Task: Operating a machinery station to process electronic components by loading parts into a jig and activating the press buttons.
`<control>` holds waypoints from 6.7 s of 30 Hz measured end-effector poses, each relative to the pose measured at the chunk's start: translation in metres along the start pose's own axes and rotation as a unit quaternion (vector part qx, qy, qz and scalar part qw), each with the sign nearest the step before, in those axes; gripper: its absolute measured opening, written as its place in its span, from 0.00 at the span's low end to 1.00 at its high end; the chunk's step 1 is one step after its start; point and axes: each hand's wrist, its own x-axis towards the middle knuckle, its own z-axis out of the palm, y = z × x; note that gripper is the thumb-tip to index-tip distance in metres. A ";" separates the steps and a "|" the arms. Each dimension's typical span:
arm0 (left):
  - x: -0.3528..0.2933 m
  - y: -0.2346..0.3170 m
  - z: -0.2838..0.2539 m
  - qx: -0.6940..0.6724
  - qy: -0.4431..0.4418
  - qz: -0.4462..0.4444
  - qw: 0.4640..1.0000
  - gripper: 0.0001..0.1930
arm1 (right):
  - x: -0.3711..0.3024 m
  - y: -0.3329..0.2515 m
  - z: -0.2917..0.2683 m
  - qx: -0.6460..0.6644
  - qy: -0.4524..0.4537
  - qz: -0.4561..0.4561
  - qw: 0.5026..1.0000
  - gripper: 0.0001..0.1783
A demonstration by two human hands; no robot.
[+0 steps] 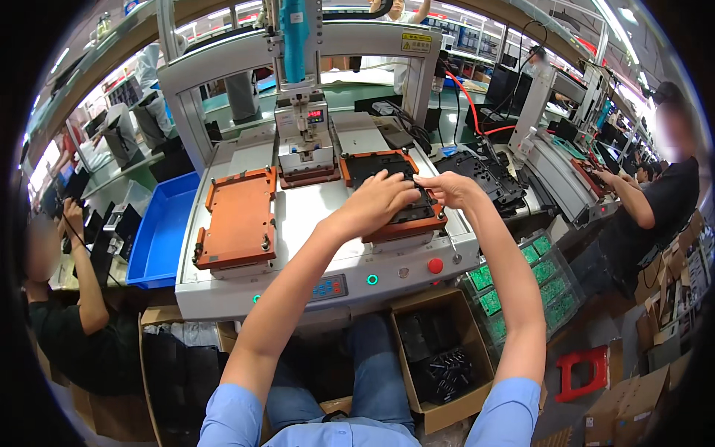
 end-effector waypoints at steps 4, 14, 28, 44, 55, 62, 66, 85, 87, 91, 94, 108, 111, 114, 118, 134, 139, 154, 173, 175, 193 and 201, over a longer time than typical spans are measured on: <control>0.018 -0.004 0.010 0.080 -0.047 -0.123 0.988 0.27 | 0.001 0.010 0.007 0.062 -0.014 -0.047 0.997 0.20; 0.018 0.003 0.012 0.145 -0.023 -0.112 0.983 0.32 | 0.068 -0.032 0.027 -0.548 0.267 -0.238 0.756 0.26; 0.020 0.004 0.025 0.158 0.022 -0.109 0.981 0.31 | 0.077 -0.053 0.048 -0.516 0.330 -0.068 0.787 0.18; 0.017 0.003 0.023 0.148 0.009 -0.127 0.981 0.31 | -0.095 0.068 0.081 -0.311 0.434 -0.375 0.758 0.09; 0.019 -0.010 0.030 0.108 0.054 -0.113 0.986 0.32 | -0.102 0.070 0.064 -0.297 0.296 -0.466 0.779 0.07; -0.065 0.015 0.009 -0.249 0.285 -0.127 0.917 0.15 | -0.128 0.120 0.131 -0.434 0.386 -0.485 0.654 0.23; -0.164 0.045 0.021 -0.049 0.340 -0.086 0.935 0.13 | -0.131 0.170 0.180 -0.496 0.295 -0.462 0.674 0.27; -0.373 0.022 0.059 0.166 0.383 -0.239 0.877 0.21 | -0.154 0.263 0.224 -0.403 0.262 -0.447 0.755 0.25; -0.397 0.023 0.057 0.169 0.400 -0.302 0.848 0.19 | -0.164 0.282 0.233 -0.397 0.240 -0.390 0.795 0.17; -0.497 0.017 0.082 0.206 0.339 -0.532 0.748 0.17 | -0.159 0.344 0.234 -0.388 0.204 -0.344 0.830 0.13; -0.570 0.032 0.113 0.251 0.251 -0.632 0.690 0.22 | -0.147 0.378 0.229 -0.420 0.201 -0.378 0.800 0.10; -0.547 0.055 0.102 0.201 0.029 -0.678 0.707 0.46 | -0.148 0.376 0.240 -0.418 0.214 -0.363 0.805 0.12; -0.535 0.055 0.104 0.137 0.051 -0.684 0.715 0.43 | -0.151 0.368 0.234 -0.376 0.205 -0.358 0.830 0.12; -0.512 0.058 0.106 0.107 0.108 -0.688 0.710 0.36 | -0.164 0.339 0.213 -0.334 0.238 -0.348 0.843 0.11; -0.526 0.067 0.094 0.152 0.205 -0.636 0.728 0.27 | -0.192 0.302 0.161 -0.354 0.374 -0.256 0.818 0.09; -0.534 0.093 0.026 0.143 0.293 -0.630 0.705 0.21 | -0.252 0.348 0.071 -0.486 0.295 -0.102 0.817 0.09; -0.497 0.115 0.001 -0.178 0.471 -0.576 0.644 0.28 | -0.255 0.342 0.066 -0.512 0.258 -0.087 0.814 0.07; -0.303 0.134 0.131 -0.786 0.143 -0.399 0.450 0.24 | -0.271 0.264 0.121 -0.063 0.392 -0.078 0.915 0.17; -0.309 0.140 0.153 -0.716 0.144 -0.384 0.565 0.22 | -0.244 0.278 0.189 0.079 0.222 -0.048 0.971 0.13; -0.312 0.135 0.154 -0.713 0.134 -0.382 0.573 0.22 | -0.241 0.288 0.187 0.148 0.212 -0.064 0.964 0.16; -0.338 0.114 0.148 -0.741 0.222 -0.432 0.463 0.29 | -0.140 0.351 0.112 -0.593 0.187 0.019 0.783 0.44; -0.340 0.112 0.158 -0.758 0.222 -0.439 0.428 0.28 | -0.134 0.353 0.099 -0.486 0.200 0.042 0.850 0.37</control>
